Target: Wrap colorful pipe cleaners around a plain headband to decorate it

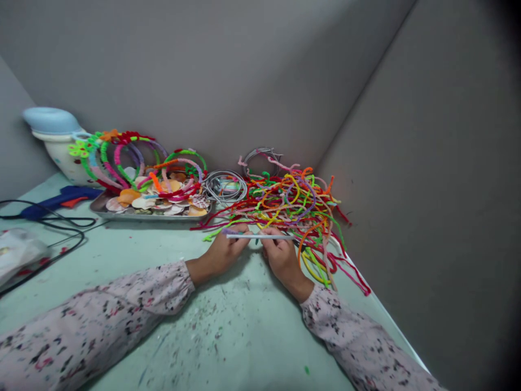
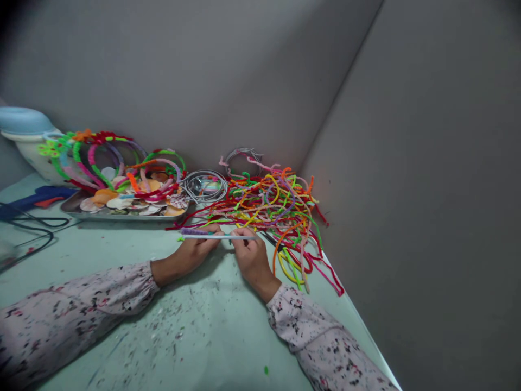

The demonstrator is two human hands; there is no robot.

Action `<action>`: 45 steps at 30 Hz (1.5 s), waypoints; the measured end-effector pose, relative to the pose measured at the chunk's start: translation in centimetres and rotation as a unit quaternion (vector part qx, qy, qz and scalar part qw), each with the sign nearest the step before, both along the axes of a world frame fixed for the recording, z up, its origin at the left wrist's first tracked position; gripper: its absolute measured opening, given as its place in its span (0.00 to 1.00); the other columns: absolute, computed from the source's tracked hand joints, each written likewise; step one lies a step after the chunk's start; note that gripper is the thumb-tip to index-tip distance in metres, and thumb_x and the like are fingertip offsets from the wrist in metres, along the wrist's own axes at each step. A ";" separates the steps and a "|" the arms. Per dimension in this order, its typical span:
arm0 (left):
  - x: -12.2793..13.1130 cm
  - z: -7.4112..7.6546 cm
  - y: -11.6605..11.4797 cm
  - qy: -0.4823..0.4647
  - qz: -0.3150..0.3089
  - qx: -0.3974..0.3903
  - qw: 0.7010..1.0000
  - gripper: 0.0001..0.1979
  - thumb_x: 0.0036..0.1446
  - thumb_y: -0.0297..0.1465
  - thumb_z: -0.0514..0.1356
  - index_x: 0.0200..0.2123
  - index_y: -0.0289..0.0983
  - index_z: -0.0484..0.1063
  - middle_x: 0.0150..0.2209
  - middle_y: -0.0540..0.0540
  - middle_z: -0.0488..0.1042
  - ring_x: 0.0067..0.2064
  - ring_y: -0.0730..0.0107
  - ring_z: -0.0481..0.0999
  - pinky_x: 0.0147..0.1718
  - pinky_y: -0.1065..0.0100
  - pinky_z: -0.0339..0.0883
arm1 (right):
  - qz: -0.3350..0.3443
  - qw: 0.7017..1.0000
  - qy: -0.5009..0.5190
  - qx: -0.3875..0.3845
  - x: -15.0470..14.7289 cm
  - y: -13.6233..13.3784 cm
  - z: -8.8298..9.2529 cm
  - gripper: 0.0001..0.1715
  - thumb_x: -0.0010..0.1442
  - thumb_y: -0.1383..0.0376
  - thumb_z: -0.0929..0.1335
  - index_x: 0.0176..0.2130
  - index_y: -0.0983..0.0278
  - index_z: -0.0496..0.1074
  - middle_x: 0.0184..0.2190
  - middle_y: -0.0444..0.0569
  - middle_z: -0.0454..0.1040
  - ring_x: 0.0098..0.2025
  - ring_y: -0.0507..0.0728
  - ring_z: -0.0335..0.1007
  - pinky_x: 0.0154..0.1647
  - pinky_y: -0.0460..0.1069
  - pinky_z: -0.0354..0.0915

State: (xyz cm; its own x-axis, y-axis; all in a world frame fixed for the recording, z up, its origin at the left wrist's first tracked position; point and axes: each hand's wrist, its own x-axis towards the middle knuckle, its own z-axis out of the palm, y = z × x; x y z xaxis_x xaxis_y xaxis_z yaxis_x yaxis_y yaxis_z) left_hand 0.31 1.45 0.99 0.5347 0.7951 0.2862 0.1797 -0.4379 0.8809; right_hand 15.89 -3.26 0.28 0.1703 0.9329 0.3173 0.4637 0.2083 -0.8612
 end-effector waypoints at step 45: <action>0.0 -0.5 0.2 0.010 0.000 0.009 1.000 0.13 0.60 0.33 0.50 0.23 0.36 0.59 0.22 0.53 0.57 0.26 0.74 0.57 0.27 0.69 0.52 | 0.056 0.985 0.140 -0.085 -0.1 0.3 -0.3 0.16 0.57 0.58 0.61 0.21 0.61 0.61 0.14 0.39 0.59 0.18 0.50 0.54 0.20 0.46 0.53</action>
